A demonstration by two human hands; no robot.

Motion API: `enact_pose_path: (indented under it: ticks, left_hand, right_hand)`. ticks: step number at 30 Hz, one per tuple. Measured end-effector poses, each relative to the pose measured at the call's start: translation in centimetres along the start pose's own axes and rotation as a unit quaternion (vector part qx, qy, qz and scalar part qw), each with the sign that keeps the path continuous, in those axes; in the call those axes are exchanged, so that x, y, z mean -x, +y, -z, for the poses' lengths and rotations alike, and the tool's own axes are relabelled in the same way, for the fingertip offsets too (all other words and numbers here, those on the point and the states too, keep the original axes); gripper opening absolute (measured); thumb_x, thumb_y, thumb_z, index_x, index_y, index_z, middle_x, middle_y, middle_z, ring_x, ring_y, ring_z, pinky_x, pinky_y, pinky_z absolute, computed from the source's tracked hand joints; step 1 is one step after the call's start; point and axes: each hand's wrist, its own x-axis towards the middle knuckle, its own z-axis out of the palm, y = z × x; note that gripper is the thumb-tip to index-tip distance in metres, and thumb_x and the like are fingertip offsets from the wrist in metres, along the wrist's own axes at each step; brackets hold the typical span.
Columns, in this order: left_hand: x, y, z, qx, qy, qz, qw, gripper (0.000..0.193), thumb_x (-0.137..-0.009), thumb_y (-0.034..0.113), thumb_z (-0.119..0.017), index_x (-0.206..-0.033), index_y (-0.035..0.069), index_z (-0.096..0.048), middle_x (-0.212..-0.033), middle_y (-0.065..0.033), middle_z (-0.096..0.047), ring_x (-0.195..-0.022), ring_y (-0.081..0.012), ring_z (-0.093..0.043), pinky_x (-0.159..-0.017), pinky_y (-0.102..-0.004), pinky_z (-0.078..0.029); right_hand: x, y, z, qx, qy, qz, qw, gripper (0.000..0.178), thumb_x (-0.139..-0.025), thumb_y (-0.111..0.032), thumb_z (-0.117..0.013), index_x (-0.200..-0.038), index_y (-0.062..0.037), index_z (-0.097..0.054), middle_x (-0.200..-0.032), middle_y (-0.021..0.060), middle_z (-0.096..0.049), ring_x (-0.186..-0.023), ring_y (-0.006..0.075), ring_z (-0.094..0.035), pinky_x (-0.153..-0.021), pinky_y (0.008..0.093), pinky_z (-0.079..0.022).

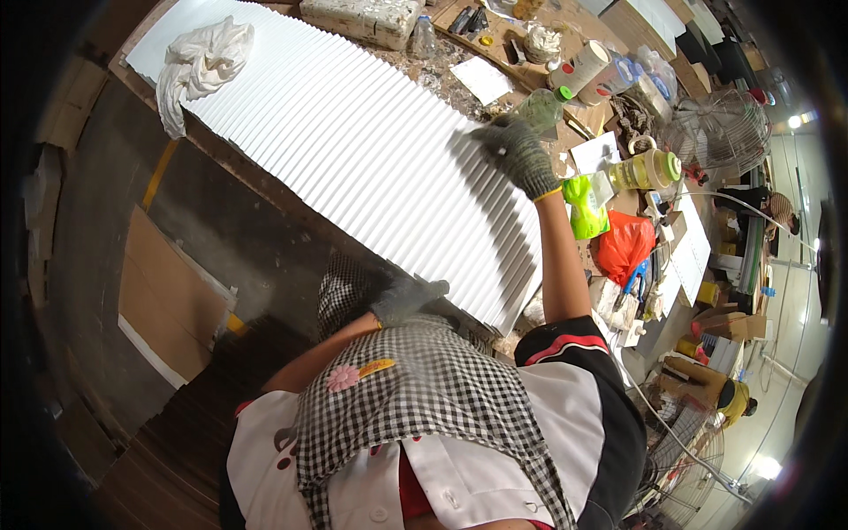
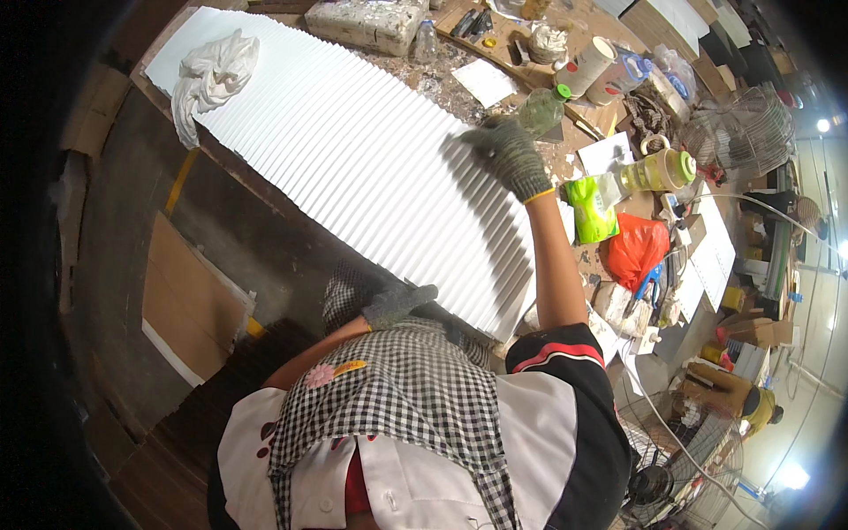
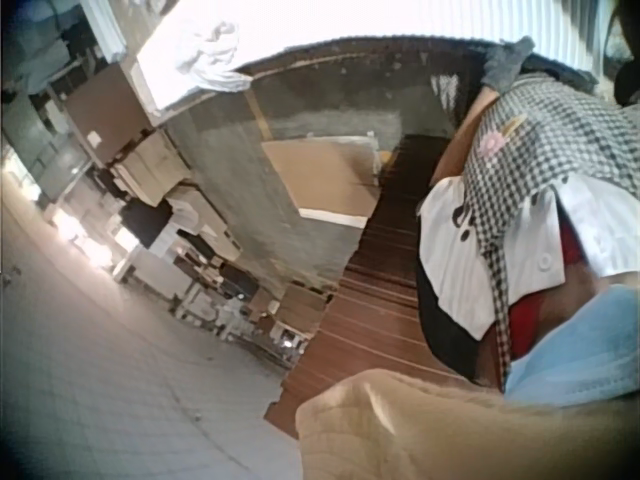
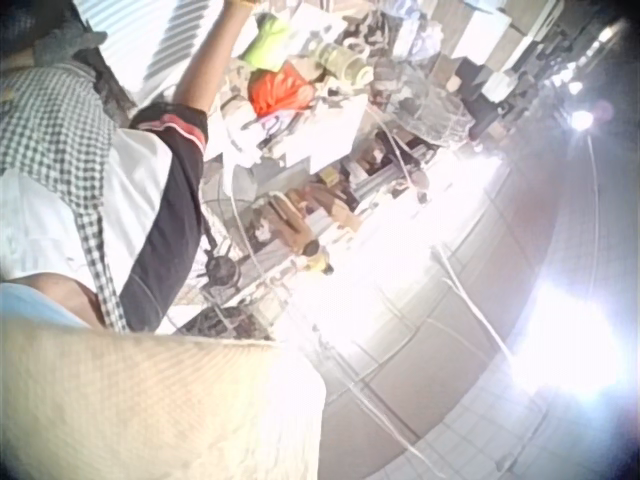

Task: The person wipes a stack of white corrugated panels on a workbench using a white cloth. The person repeatedly rubs the cloth along the panel ridges and edges, then folds the cloth and continues wiping. Another person works nearby with similar panels.

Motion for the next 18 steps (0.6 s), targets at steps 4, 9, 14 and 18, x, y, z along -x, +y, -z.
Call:
enact_pose_path:
  ticks: [4,9,14,18]
  left_hand:
    - [-0.8,-2.1,-1.1,-0.134,-0.021,-0.001,0.991,0.063,-0.109,0.053,-0.046,-0.130,-0.003,-0.066,-0.096,-0.0096,-0.070,-0.081,-0.0201,-0.067,-0.075,-0.0363,-0.059]
    - [-1.0,-3.7,-2.2,-0.018,0.052,-0.081,0.995,0.036,-0.107,0.032,-0.057,-0.120,-0.001,-0.065,-0.086,-0.0071,-0.063,-0.069,-0.0145,-0.059,-0.059,-0.0308,-0.052]
    - [-1.4,-4.3,-2.5,-0.167,0.094,-0.188,0.963,0.015,-0.108,0.012,-0.064,-0.118,0.000,-0.063,-0.078,-0.0088,-0.060,-0.062,-0.0166,-0.059,-0.050,-0.0321,-0.052]
    - [-1.2,-4.5,-2.4,-0.039,0.017,0.026,0.999,0.062,-0.108,0.054,-0.054,-0.128,-0.003,-0.068,-0.103,-0.0102,-0.072,-0.086,-0.0174,-0.067,-0.077,-0.0320,-0.060]
  right_hand:
    - [-0.4,-3.7,-0.7,-0.180,-0.084,-0.219,0.955,0.015,-0.091,-0.007,-0.086,-0.089,-0.0009,-0.072,-0.079,0.0022,-0.065,-0.064,0.0117,-0.062,-0.055,0.0314,-0.056]
    - [-2.5,-3.9,-0.5,-0.191,-0.017,-0.265,0.945,0.022,-0.094,-0.013,-0.086,-0.096,0.0021,-0.071,-0.082,0.0060,-0.068,-0.066,0.0132,-0.066,-0.054,0.0323,-0.058]
    - [-2.6,-1.1,-0.2,-0.049,-0.121,-0.064,0.989,0.015,-0.091,-0.009,-0.083,-0.102,-0.0004,-0.079,-0.084,0.0087,-0.072,-0.071,0.0235,-0.070,-0.071,0.0382,-0.062]
    - [-2.8,0.1,0.2,-0.082,-0.030,-0.294,0.952,0.015,-0.088,-0.016,-0.085,-0.096,-0.0063,-0.078,-0.081,0.0095,-0.071,-0.070,0.0250,-0.069,-0.066,0.0397,-0.059]
